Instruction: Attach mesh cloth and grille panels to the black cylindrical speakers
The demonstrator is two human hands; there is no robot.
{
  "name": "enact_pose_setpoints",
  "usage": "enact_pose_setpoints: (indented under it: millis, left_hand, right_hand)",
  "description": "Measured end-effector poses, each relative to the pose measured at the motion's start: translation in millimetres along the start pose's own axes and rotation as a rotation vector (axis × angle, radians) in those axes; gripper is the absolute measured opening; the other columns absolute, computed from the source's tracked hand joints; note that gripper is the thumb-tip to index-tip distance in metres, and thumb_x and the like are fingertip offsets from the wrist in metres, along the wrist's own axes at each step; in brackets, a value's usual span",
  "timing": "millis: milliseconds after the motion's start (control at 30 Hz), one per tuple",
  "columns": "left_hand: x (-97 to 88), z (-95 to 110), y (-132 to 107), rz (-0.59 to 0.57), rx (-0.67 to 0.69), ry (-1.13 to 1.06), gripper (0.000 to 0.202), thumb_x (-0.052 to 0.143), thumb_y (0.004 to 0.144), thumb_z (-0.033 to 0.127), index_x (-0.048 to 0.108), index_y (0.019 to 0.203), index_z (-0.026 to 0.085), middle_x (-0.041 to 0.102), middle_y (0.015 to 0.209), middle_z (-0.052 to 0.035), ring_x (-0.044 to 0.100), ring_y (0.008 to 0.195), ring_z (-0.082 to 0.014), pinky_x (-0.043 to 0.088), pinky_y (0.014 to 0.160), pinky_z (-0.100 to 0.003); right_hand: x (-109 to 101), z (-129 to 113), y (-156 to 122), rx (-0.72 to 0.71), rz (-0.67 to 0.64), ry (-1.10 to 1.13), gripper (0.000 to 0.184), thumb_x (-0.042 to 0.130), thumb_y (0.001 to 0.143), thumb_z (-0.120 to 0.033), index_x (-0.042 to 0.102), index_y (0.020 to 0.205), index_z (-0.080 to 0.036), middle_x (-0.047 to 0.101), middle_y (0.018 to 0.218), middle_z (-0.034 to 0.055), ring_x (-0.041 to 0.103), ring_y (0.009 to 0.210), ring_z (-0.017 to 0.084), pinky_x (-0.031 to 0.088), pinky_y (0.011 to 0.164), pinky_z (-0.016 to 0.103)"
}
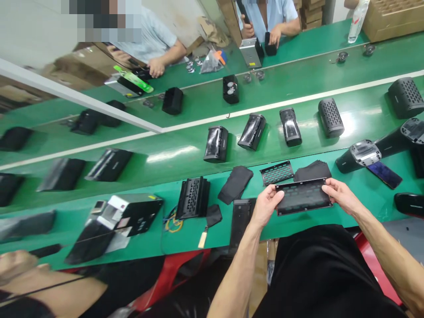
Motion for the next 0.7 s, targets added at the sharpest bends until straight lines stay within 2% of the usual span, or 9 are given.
enact_pose_setpoints:
  millis: [100,233,300,533,600,700]
  left_hand:
    - [2.2,-3.6,-1.7,-0.052,-0.020,-0.039,0.062,0.095,0.061,0.057,0.062,0.099,0.020,0.059,0.077,0.0059,0.053,0.068,-0.0100,0.047,0.069,-0.023]
    - [-0.4,-9.0,-0.4,-0.026,-0.028,-0.017,0.058,0.094,0.063,0.051,0.060,0.099,0.020,0.047,0.071,0.0092,0.045,0.064,-0.0079,0.040,0.063,-0.020]
    - [-0.7,-11.0,0.6,-0.015,-0.031,-0.028,0.058,0.095,0.062,0.050,0.060,0.099,0.020,0.046,0.071,0.0094,0.045,0.064,-0.0077,0.039,0.063,-0.019]
    - [5.7,-12.7,-2.1,-0.054,-0.062,-0.137,0.062,0.097,0.059,0.050,0.060,0.100,0.021,0.066,0.084,0.0025,0.062,0.076,-0.0119,0.052,0.076,-0.025]
    - [6.0,-13.7,-3.7,-0.062,-0.071,-0.158,0.061,0.095,0.061,0.052,0.062,0.103,0.021,0.067,0.085,0.0011,0.063,0.075,-0.0129,0.053,0.071,-0.025]
    - [4.6,-17.0,-5.6,-0.062,-0.084,-0.185,0.059,0.093,0.065,0.052,0.064,0.105,0.020,0.065,0.080,0.0023,0.057,0.064,-0.0100,0.046,0.058,-0.020]
  right_hand:
    - [-2.6,3.9,-1.0,-0.006,0.023,-0.004,0.046,0.080,0.076,-0.062,0.056,0.085,-0.024,0.048,0.062,-0.0070,0.041,0.052,0.011,0.035,0.049,0.024]
    - [-3.7,7.2,-0.7,-0.013,0.034,-0.005,0.047,0.079,0.077,-0.065,0.055,0.083,-0.025,0.048,0.061,-0.0064,0.040,0.052,0.011,0.035,0.049,0.024]
    - [-4.9,8.2,0.0,-0.011,0.048,-0.006,0.049,0.079,0.076,-0.066,0.054,0.082,-0.024,0.047,0.061,-0.0067,0.040,0.052,0.011,0.035,0.049,0.024]
    - [-6.2,8.2,0.2,-0.001,0.064,-0.021,0.049,0.078,0.077,-0.066,0.054,0.079,-0.024,0.046,0.061,-0.0069,0.041,0.052,0.011,0.034,0.049,0.023]
    - [-6.8,8.1,-0.4,0.005,0.069,-0.025,0.047,0.080,0.076,-0.064,0.056,0.081,-0.024,0.047,0.061,-0.0068,0.041,0.053,0.011,0.034,0.049,0.024]
    - [-7.2,7.8,-0.3,0.002,0.070,-0.032,0.046,0.080,0.075,-0.063,0.061,0.084,-0.023,0.049,0.063,-0.0061,0.041,0.053,0.011,0.034,0.049,0.024]
Point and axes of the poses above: each hand's wrist, its own y-axis towards the middle knuckle, its own x-axis out of the palm, z = x × y, the point moved 7 cm from there along y, towards the middle knuckle
